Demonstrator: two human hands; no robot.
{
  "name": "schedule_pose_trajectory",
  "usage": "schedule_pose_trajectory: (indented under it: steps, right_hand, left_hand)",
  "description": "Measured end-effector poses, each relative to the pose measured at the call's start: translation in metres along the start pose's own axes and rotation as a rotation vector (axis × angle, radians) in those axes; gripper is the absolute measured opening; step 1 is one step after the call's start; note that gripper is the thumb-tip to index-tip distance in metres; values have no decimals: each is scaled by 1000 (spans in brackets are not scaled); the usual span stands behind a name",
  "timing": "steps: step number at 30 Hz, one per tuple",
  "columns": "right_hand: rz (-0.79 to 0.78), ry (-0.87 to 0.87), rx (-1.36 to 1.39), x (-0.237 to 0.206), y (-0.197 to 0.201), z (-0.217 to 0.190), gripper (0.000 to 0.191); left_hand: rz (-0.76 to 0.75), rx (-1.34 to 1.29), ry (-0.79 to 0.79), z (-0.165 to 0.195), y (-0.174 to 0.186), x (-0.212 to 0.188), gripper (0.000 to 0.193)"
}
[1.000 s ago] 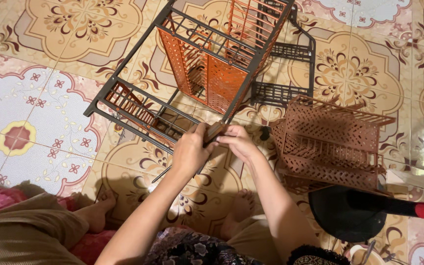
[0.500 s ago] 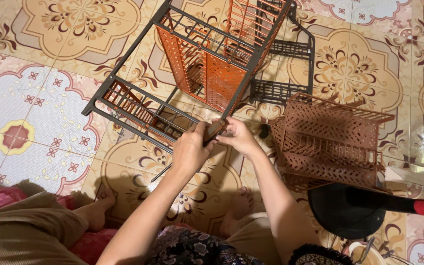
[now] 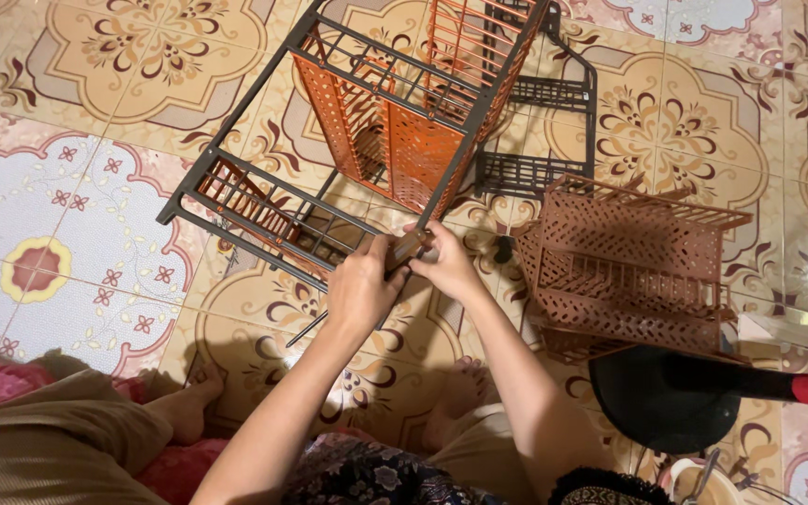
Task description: The person sits on the floor assembling a metal wire rack, fitting orange plastic basket components and side frames onto the rack frame and pressing parts to secure them. They pick up small fasteners from the floor and attach them to the rack joints by hand.
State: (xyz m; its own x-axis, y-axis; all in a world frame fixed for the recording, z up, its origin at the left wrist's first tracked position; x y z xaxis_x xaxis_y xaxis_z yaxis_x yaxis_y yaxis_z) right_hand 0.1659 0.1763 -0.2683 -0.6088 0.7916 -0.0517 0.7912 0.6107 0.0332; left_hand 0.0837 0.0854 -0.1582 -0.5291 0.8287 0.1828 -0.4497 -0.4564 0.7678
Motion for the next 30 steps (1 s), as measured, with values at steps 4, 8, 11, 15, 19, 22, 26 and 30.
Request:
schedule_pose_trajectory:
  steps: [4, 8, 11, 15, 19, 22, 26, 30]
  right_hand:
    - [-3, -20, 4, 1, 2, -1, 51]
    - [-77, -47, 95, 3, 4, 2, 46]
    - [-149, -152, 107, 6, 5, 10, 40]
    - [-116, -78, -22, 13, 2, 2, 36]
    - [-45, -226, -195, 12, 10, 3, 31]
    - [-93, -186, -173, 16, 7, -4, 32]
    - [-140, -133, -84, 21, 4, -1, 30]
    - [-146, -208, -85, 21, 7, 15, 24]
  left_hand:
    - [4, -23, 20, -2, 1, 1, 35]
    - [7, -24, 12, -2, 3, 2, 32]
    - [52, -44, -76, 7, 17, 6, 31]
    - [143, -272, -93, 22, 57, 13, 30]
    - [166, -402, -226, 52, 102, 13, 35]
    - [188, -482, -393, 78, 128, 8, 40]
    - [161, -501, -413, 92, 128, 12, 48]
    - [217, -370, -569, 102, 124, 10, 53]
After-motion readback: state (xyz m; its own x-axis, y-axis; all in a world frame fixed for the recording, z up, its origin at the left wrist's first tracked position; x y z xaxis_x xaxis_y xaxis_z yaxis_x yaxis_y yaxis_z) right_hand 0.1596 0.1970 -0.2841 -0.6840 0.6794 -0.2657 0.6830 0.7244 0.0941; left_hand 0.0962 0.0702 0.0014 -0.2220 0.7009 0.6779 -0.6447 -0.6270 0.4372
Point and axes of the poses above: each hand's wrist, its own x-axis towards the middle knuckle, its own y-axis out of the back of the hand, z = x × y, the point moved 8 cm from there along x, towards the middle knuckle, and after that the axes turned 10 degrees about z, right-handed, at the moved point
